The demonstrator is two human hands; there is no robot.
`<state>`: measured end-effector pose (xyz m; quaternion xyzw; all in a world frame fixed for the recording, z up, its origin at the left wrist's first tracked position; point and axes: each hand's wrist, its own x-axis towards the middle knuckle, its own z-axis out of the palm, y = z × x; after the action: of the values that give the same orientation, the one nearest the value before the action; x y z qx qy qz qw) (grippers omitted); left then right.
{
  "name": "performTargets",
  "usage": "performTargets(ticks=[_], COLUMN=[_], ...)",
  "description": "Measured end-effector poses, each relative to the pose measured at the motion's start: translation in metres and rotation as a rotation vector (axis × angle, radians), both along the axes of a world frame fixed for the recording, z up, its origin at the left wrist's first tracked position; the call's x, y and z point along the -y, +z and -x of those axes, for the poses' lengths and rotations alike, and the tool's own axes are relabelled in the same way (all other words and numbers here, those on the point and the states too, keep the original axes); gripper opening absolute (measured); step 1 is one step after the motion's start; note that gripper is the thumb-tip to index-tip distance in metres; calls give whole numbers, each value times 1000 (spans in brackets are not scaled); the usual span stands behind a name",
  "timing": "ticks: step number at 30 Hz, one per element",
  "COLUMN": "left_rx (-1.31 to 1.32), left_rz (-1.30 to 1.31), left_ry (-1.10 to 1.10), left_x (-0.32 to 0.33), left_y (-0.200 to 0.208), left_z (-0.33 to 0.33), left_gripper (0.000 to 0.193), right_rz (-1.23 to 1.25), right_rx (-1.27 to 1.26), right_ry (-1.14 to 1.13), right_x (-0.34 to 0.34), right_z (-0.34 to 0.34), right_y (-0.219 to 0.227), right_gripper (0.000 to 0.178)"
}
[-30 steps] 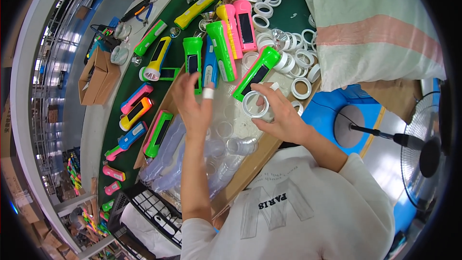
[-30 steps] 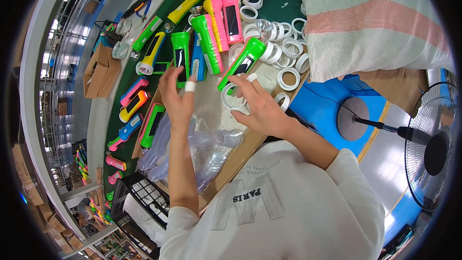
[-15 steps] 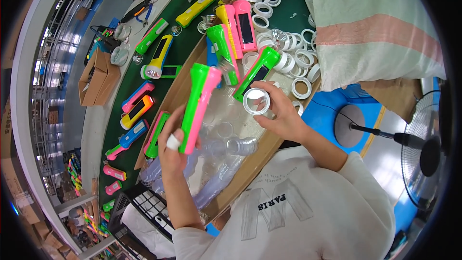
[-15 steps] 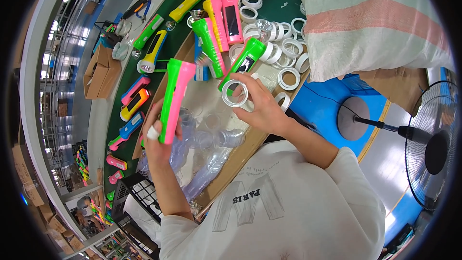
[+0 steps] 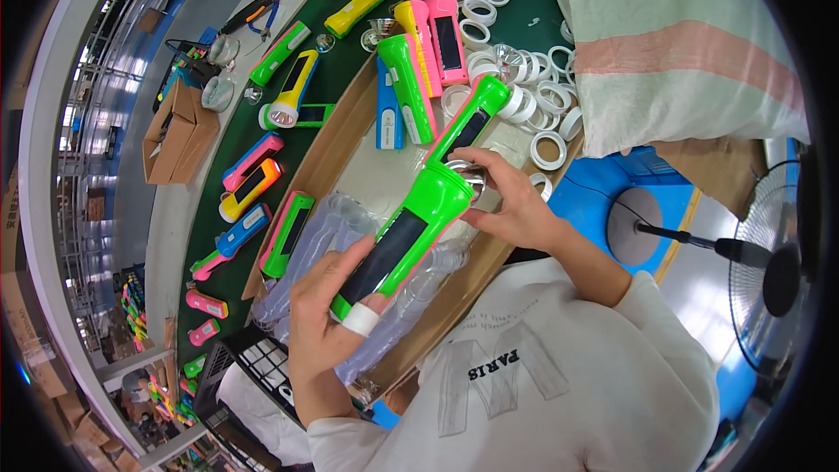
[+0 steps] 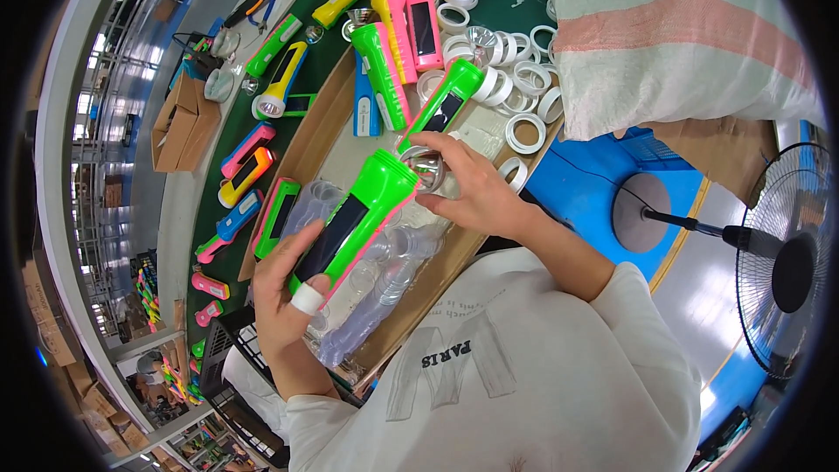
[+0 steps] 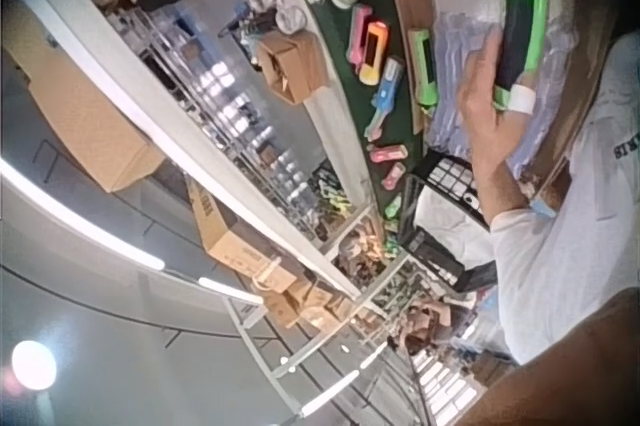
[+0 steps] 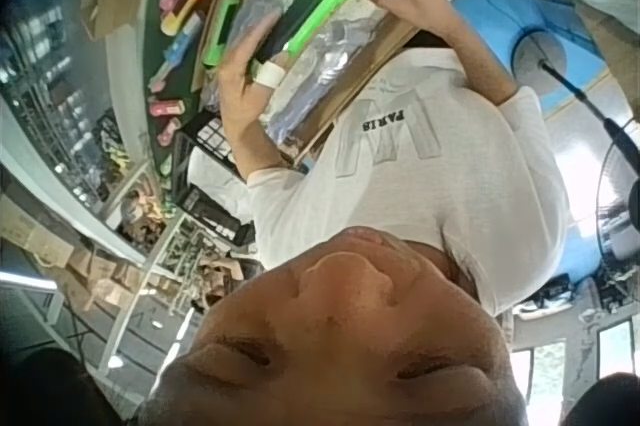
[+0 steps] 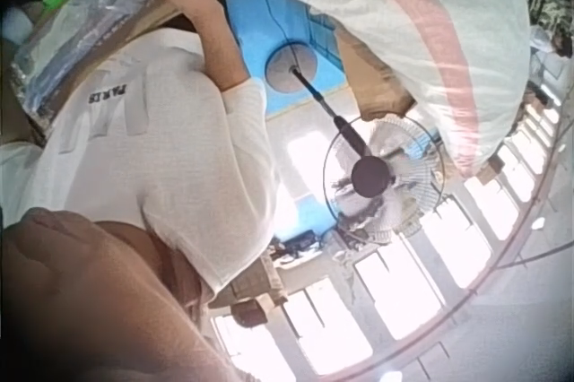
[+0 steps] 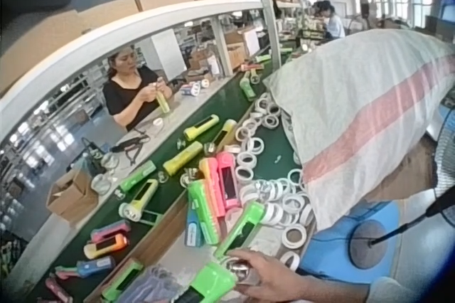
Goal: Assembling components of colorful solar-powered flashlights at a production line workstation.
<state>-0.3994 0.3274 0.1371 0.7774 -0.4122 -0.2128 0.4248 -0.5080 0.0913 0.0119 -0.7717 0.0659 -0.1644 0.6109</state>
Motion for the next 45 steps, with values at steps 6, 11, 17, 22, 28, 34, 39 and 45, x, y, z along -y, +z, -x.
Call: performTargets(ticks=[6,11,17,22,28,34,39,45], left_rx=[67,132,228,-97,-734,231,457,289], left_rz=[3,-24,-136,-95,-81,17,8,-16], left_ry=[-42,89,-34,-28,-37,-21,-36,30], left_x=[7,-2,5,-14,-12,13,3,29], left_y=[-5,5,1,-13,-39,-62,-74,-70], left_z=[-7,-6,-1,-14,11,33,34,41], left_gripper=[52,50,54,54,58,57,53,55], right_rz=[179,214,322,311,197,-193,-856,-444], right_rx=[82,-18,45,133,304,-20,-246,-181], right_ry=[15,44,150,242,423,103,224,76], right_x=[9,13,12,18,6,-9,-2,8], right_z=[4,9,8,21,23,8,0,-10], right_y=[-6,3,5,27,45,18,31,10], right_gripper=[60,60,61,64,59,30,36,40])
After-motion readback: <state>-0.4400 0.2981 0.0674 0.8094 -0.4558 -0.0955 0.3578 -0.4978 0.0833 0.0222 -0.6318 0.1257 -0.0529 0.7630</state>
